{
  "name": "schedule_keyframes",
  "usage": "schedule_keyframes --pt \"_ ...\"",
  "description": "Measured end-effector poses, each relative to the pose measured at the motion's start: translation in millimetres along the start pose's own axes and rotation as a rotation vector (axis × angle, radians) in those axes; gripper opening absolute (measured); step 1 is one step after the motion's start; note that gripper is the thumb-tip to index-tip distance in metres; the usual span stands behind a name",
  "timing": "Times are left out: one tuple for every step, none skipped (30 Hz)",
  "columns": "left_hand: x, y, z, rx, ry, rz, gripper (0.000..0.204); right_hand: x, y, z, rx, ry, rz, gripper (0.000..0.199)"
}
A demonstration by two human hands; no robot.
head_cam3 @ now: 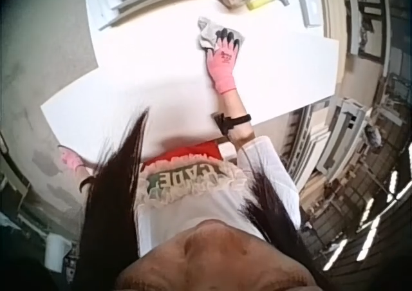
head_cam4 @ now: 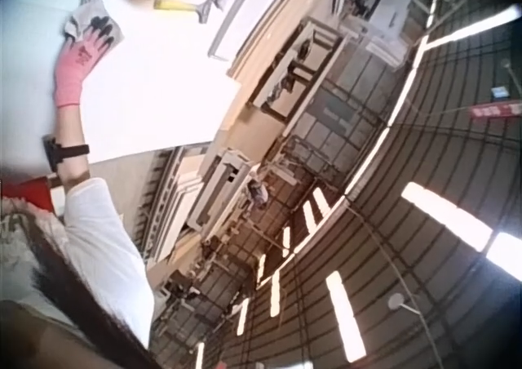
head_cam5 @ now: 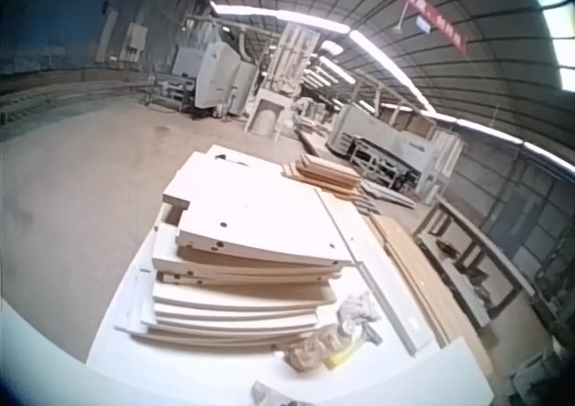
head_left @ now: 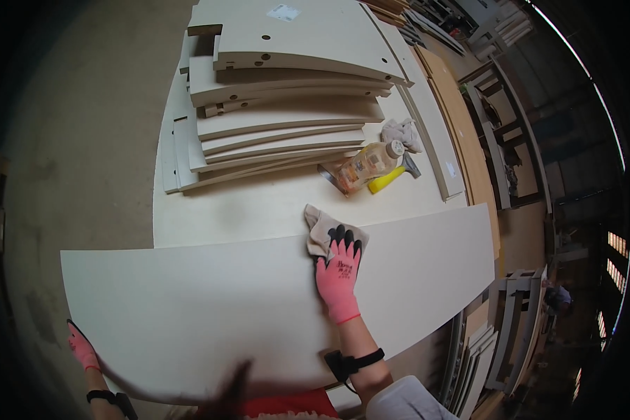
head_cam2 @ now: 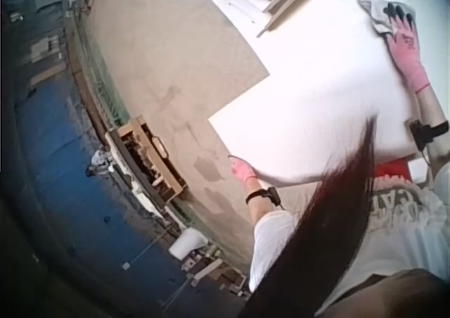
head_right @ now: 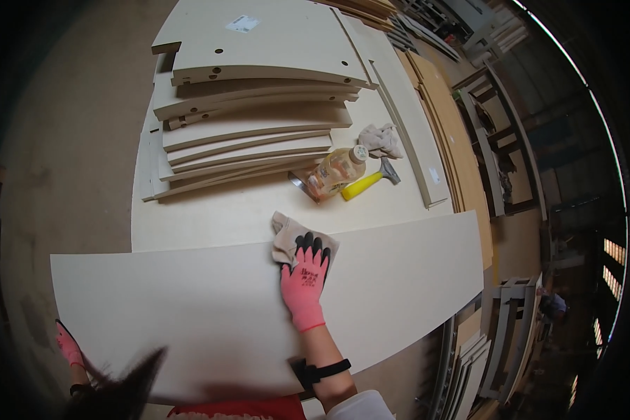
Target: Scraping and cleaning residue from furniture panels using a scraper and cloth.
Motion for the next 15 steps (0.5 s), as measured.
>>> schedule_keyframes --pt "1.8 -0.2 -4.1 -0.004 0.000 -0.003 0.051 12.1 -11.0 -4.6 -0.053 -0.019 -0.055 0.056" --pt "22.2 3.2 -12.0 -0.020 0.330 0.058 0.050 31.0 -20.9 -11.3 -0.088 -0.033 -0.183 0.057" --pt "22.8 -0.3 -12.3 -0.013 0.653 0.135 0.049 42.3 -27.4 -19.2 0.004 0.007 -0.226 0.058" --pt "26.3 -4.7 -12.6 -0.008 0.657 0.132 0.049 50.1 -31.8 -21.8 0.098 0.049 -0.271 0.060" --pt "-10.8 -22.9 -10.9 -0.071 0.398 0.237 0.044 39.2 -27.4 -18.8 0.079 0.051 -0.253 0.061" --pt "-35.2 -40.0 -23.3 -0.144 0.147 0.312 0.047 26.3 -19.9 -13.1 0.085 0.040 -0.246 0.061" --pt "-18.5 -34.1 -30.3 -0.159 0.163 0.286 0.047 19.3 -10.4 -10.0 0.053 0.074 -0.266 0.061" --pt "-1.7 -23.0 -38.3 -0.262 -0.110 0.197 0.051 12.1 -0.2 -5.4 0.022 0.111 -0.285 0.062" --pt "13.8 -17.8 -42.2 -0.358 -0.388 0.117 0.055 -4.7 13.9 -4.8 -0.081 0.087 -0.246 0.063" --pt "13.7 -20.4 -41.5 -0.356 -0.382 0.108 0.055 -27.9 27.0 -3.5 -0.184 0.049 -0.201 0.064" --pt "8.5 -20.7 -38.4 -0.187 -0.322 -0.006 0.056 -53.5 37.4 1.1 -0.204 0.029 -0.118 0.064" --pt "-12.1 -27.7 -36.7 -0.007 -0.264 -0.112 0.057 -80.8 46.3 6.2 -0.223 -0.001 -0.028 0.064" --pt "-50.1 -48.0 -47.9 0.006 -0.293 -0.120 0.064 -112.1 53.1 12.7 -0.188 -0.005 0.046 0.064" --pt "-50.7 -51.7 -56.7 0.001 -0.289 -0.136 0.064 -122.3 57.4 15.9 -0.156 0.018 0.101 0.064" --pt "-51.9 -54.1 -64.6 -0.037 -0.412 -0.115 0.066 -112.4 54.7 19.4 -0.127 0.030 0.114 0.063"
Point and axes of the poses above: each hand's wrist, its own y-axis towards the middle knuckle, its own z-axis out of the palm, x = y × z, the point moved 3 cm from there along y, towards the middle knuckle, and after that the axes turned 12 degrees about -y, right-handed, at the moved point
